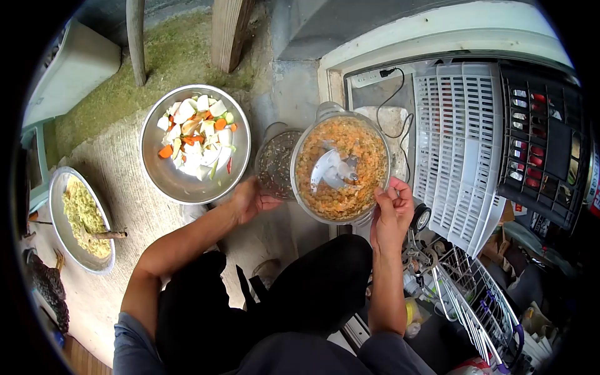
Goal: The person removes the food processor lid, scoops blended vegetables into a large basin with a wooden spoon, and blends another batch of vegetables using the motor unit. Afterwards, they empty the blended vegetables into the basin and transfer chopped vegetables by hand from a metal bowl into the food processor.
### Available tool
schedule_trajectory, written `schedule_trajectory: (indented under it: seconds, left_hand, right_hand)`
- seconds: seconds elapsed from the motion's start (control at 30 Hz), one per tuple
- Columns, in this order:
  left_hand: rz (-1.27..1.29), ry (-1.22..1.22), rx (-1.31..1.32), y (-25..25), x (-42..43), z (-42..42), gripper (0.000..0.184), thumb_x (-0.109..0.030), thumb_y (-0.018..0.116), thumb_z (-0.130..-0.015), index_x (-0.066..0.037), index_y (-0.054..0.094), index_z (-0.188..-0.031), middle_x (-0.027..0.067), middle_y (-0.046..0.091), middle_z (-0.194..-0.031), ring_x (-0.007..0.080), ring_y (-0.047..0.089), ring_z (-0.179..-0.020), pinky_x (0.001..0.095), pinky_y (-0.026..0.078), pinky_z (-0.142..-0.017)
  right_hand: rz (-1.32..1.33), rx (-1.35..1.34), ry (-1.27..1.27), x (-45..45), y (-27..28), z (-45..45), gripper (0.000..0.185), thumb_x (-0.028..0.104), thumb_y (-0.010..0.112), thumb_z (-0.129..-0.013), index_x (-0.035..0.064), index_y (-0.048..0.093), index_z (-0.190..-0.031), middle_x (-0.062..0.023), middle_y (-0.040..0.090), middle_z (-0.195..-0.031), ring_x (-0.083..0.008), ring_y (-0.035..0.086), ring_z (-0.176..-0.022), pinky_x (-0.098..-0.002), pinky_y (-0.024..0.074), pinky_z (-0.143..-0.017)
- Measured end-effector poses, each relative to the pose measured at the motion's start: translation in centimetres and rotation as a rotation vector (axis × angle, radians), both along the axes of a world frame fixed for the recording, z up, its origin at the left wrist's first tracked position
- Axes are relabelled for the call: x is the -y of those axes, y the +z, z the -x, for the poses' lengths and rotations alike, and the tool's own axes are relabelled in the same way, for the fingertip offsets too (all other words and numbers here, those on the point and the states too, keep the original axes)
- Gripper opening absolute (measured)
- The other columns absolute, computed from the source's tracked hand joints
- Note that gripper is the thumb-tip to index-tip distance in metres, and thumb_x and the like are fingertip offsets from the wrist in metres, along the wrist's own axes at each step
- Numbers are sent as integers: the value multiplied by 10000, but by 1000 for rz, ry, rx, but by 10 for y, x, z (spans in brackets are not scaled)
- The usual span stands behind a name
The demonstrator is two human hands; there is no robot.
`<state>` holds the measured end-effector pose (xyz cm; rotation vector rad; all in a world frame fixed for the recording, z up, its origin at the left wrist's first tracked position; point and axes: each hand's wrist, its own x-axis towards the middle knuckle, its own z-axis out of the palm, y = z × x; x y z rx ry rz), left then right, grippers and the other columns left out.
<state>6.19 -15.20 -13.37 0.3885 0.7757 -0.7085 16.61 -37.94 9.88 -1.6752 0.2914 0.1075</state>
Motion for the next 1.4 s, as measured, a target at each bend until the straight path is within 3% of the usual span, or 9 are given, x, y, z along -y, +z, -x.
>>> schedule_trajectory:
  seconds: [0.37,0.6,0.63,0.77,0.83,0.9,1.13,1.27,1.4]
  left_hand:
    - [-139,-453,256,57,-93,43,723,-551,454,-1046,30,447,-1476,205,605,-1381,295,624,-1225,439,485,-1072]
    - [-358,502,507,117,-181,95,1298,-847,658,-744,-146,64,-1661,139,174,-1690,302,218,-1550,544,265,-1227]
    - [-473,539,497,111,-183,105,1360,-892,630,-651,-64,181,-1632,133,305,-1648,293,313,-1515,504,317,-1226]
    - [-664,753,383,105,-207,130,1146,-669,782,-769,-30,286,-1581,124,435,-1564,275,437,-1429,468,361,-1189]
    - [-794,913,322,99,-213,137,903,-433,765,-838,-17,362,-1531,118,513,-1492,261,512,-1354,444,387,-1158]
    - [-848,1016,216,89,-216,150,890,-444,737,-845,-18,367,-1533,122,527,-1478,261,511,-1357,442,389,-1161]
    - [-1089,993,179,126,-235,183,1023,-566,694,-833,9,286,-1575,173,431,-1536,274,415,-1417,415,302,-1188]
    - [-1264,879,117,126,-237,194,1101,-573,665,-826,25,190,-1619,212,355,-1600,323,328,-1492,428,250,-1223]
    - [-1210,900,119,120,-234,201,1100,-541,672,-816,26,181,-1621,224,305,-1631,325,297,-1516,430,218,-1241]
  right_hand:
    - [-43,-66,277,-90,-3,-13,283,-91,602,-947,-7,540,-1211,-100,701,-1081,-106,645,-935,-239,505,-859]
    - [-131,-206,676,-218,-36,-2,239,-39,580,-991,-13,531,-1224,-84,703,-1037,-64,634,-854,-200,494,-747]
    - [-169,-210,748,-237,-44,1,239,-28,584,-994,-12,530,-1226,-86,701,-1046,-62,634,-851,-200,496,-739]
    - [-100,-187,953,-305,-75,3,265,30,610,-1000,-12,536,-1251,-116,691,-1082,-92,640,-806,-218,511,-732]
    - [247,265,1084,-335,-78,11,421,105,719,-928,13,550,-1302,-141,654,-1125,-217,639,-945,-330,519,-827]
    - [542,840,1140,-368,-52,26,490,148,769,-881,23,564,-1308,-142,633,-1125,-280,611,-1040,-388,498,-912]
    - [148,913,1495,-438,-67,92,191,140,729,-874,67,652,-1033,-85,652,-890,-299,608,-842,-453,430,-788]
    - [-21,835,1433,-441,-70,101,110,108,700,-902,42,631,-957,-97,657,-801,-269,627,-715,-424,460,-659]
    - [-75,50,1284,-421,-60,83,144,168,679,-985,31,656,-947,-22,635,-715,-112,568,-604,-276,413,-558]
